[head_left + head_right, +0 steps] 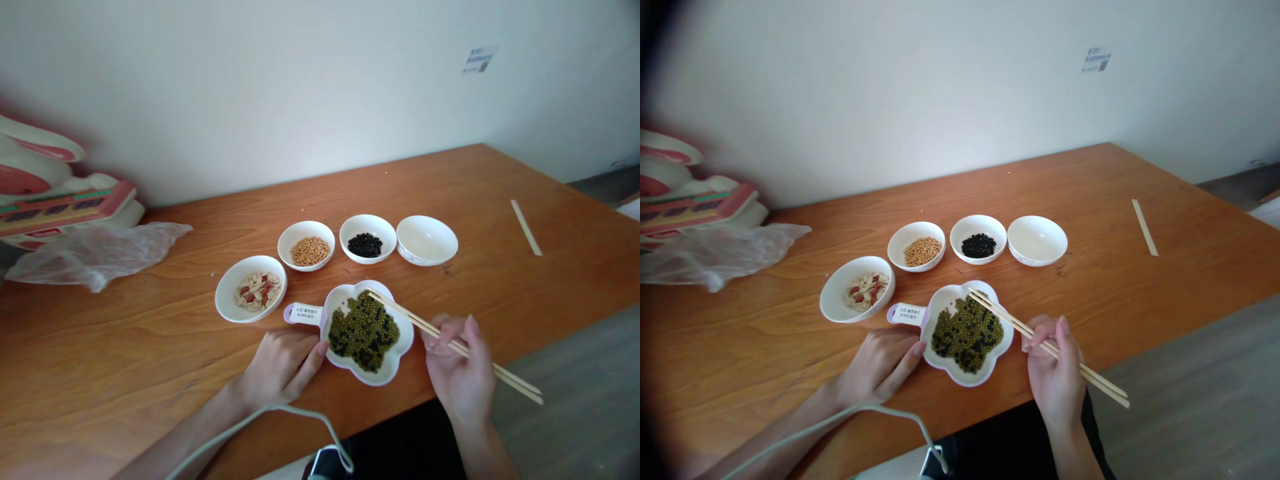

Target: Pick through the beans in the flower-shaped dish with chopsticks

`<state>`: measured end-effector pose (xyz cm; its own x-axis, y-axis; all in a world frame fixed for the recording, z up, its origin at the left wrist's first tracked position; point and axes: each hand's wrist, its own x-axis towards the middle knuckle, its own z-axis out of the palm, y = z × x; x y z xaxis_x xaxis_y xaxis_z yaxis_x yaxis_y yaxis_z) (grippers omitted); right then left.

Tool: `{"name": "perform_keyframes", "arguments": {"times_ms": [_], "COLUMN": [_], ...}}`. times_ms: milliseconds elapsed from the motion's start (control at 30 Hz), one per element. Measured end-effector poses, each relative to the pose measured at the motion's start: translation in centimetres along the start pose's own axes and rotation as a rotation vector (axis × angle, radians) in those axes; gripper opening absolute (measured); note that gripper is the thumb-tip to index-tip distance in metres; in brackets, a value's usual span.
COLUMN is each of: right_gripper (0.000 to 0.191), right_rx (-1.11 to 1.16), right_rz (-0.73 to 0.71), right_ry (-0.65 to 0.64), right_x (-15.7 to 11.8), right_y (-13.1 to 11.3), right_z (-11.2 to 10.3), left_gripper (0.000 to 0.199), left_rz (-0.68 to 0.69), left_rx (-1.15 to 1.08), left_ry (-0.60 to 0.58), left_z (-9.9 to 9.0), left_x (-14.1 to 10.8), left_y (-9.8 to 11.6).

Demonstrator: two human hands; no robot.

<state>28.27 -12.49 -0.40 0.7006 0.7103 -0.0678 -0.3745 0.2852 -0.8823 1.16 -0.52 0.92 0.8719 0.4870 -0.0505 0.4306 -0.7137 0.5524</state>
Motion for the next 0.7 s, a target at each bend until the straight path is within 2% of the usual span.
{"name": "perform_keyframes", "arguments": {"times_ms": [100,233,700], "right_gripper": [0.045,0.050,0.045], "right_rx": [-0.063,-0.137,-0.258], "right_rz": [-0.071,-0.131,-0.141], "right_ry": [-0.001,-0.044,-0.150], "right_x": [-0.64,-0.99,-0.87], "right_y": [0.11,0.33,0.70], "right_z": [-0.41,-0.38,-0.43], "left_gripper": [0.041,0.042,0.038], "left_rz": [-0.011,-0.012,0.092], "left_rx": [-0.010,0.010,0.008], "left_ry": [-0.004,0.015,0.135], "left_z": [0.06,0.28,0.56], "left_x": [0.07,0.06,0.29], "left_y": [-0.06,0.01,-0.19]}}
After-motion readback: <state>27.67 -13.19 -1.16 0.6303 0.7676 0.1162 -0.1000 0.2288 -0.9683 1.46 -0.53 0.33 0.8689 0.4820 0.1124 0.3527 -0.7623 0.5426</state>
